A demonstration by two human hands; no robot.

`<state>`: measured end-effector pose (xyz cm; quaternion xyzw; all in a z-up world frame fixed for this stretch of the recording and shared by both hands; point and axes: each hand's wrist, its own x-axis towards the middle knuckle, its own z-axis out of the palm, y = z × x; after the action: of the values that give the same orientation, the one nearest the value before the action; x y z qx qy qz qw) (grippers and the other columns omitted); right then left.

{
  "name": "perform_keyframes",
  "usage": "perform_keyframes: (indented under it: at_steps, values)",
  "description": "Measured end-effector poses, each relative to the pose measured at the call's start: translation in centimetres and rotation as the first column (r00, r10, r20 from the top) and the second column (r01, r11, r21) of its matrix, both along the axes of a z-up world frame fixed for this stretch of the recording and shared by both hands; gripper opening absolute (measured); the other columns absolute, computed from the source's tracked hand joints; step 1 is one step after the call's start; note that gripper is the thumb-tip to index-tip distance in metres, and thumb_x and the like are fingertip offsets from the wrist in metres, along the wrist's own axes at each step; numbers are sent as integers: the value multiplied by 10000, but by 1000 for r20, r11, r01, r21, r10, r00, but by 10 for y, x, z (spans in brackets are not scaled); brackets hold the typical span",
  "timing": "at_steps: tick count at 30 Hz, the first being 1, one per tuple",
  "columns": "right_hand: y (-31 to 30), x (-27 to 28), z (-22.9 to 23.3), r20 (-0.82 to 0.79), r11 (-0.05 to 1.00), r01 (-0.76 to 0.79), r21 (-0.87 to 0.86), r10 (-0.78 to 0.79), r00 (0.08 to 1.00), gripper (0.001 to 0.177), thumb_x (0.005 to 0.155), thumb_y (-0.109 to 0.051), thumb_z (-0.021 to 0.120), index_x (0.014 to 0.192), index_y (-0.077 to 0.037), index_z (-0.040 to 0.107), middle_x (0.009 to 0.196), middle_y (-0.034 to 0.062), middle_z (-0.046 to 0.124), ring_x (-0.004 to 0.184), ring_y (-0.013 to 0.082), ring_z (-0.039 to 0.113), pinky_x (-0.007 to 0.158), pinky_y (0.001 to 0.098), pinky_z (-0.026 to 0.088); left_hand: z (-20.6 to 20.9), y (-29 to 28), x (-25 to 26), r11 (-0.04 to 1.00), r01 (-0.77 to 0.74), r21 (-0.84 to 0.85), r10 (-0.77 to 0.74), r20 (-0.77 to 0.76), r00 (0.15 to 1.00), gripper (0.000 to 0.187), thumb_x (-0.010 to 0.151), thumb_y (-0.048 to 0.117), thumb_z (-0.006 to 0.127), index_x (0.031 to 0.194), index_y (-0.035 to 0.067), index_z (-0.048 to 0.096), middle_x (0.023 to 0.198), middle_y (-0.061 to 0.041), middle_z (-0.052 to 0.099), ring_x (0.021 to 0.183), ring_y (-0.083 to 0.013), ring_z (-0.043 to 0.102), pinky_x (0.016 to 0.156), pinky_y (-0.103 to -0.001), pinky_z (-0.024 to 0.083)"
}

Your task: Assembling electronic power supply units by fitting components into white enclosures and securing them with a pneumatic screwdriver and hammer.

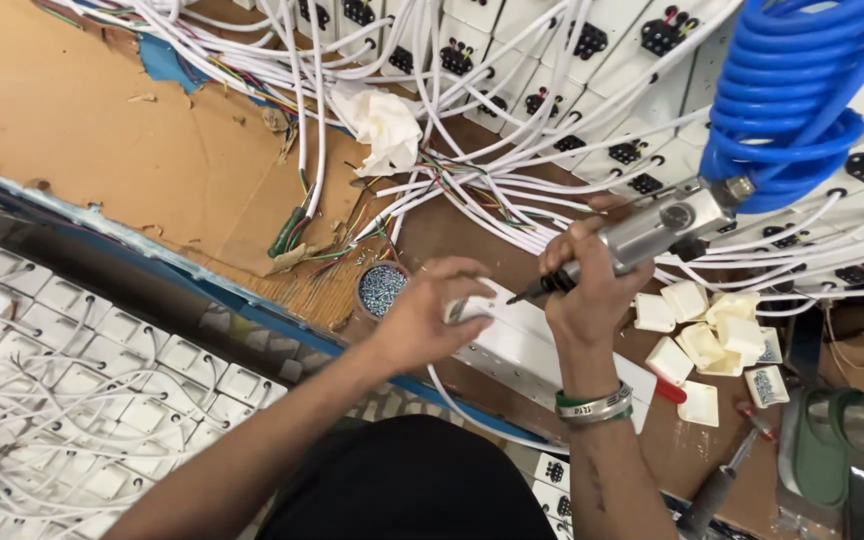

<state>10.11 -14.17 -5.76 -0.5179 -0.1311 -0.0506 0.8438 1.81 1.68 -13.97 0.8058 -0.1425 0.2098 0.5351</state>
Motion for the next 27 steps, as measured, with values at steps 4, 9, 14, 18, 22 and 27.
perform_keyframes:
  at_steps: [4, 9, 14, 18, 22, 27]
  values:
    - [5, 1, -8, 33, 999, -30, -24, 31, 999, 333, 922, 92, 607, 1238, 8, 545, 814, 57, 587, 608, 147, 567, 558, 336, 513, -14, -18, -2, 986, -69, -152, 57, -88, 995, 189, 872, 190, 782, 1031, 90, 766, 1273, -118, 682, 1187, -306, 647, 1023, -403, 520]
    - [9, -5, -15, 46, 991, -95, -97, 100, 994, 366, 954, 85, 607, 1294, 10, 494, 812, 61, 575, 626, 147, 557, 578, 332, 506, -20, -17, 1, 982, -18, -187, -9, -141, 990, 179, 870, 187, 765, 1032, 111, 767, 1325, -138, 649, 1201, -325, 644, 1013, -405, 525]
    - [6, -7, -23, 57, 983, -120, -136, 129, 990, 379, 954, 75, 606, 1308, 16, 482, 795, 72, 588, 625, 151, 565, 590, 327, 514, -25, -18, 4, 986, -34, -161, 8, -158, 987, 195, 857, 200, 780, 1030, 112, 771, 1319, -148, 649, 1208, -346, 630, 1025, -429, 508]
    - [5, -10, -20, 9, 963, -168, -209, 174, 985, 390, 921, 55, 615, 1285, 25, 481, 842, 61, 591, 665, 157, 601, 620, 304, 512, -25, -16, 6, 987, -13, -161, -12, -154, 988, 206, 862, 207, 774, 1048, 118, 771, 1317, -147, 649, 1203, -350, 631, 1024, -437, 509]
    - [-1, -5, -19, 29, 912, -287, -292, 308, 951, 328, 933, 40, 624, 1231, 26, 487, 811, 75, 595, 674, 152, 596, 645, 296, 508, -22, -12, 4, 988, 16, -154, -39, -145, 989, 218, 862, 207, 780, 1058, 113, 765, 1317, -154, 643, 1194, -350, 630, 1022, -442, 505]
    - [3, -7, -17, -7, 868, -344, -357, 365, 931, 296, 901, 52, 621, 1171, 25, 504, 825, 83, 606, 689, 150, 598, 644, 297, 523, -21, -13, 6, 981, 39, -189, -57, -89, 994, 259, 855, 177, 777, 1106, 115, 770, 1289, -154, 661, 1208, -347, 634, 1035, -445, 506]
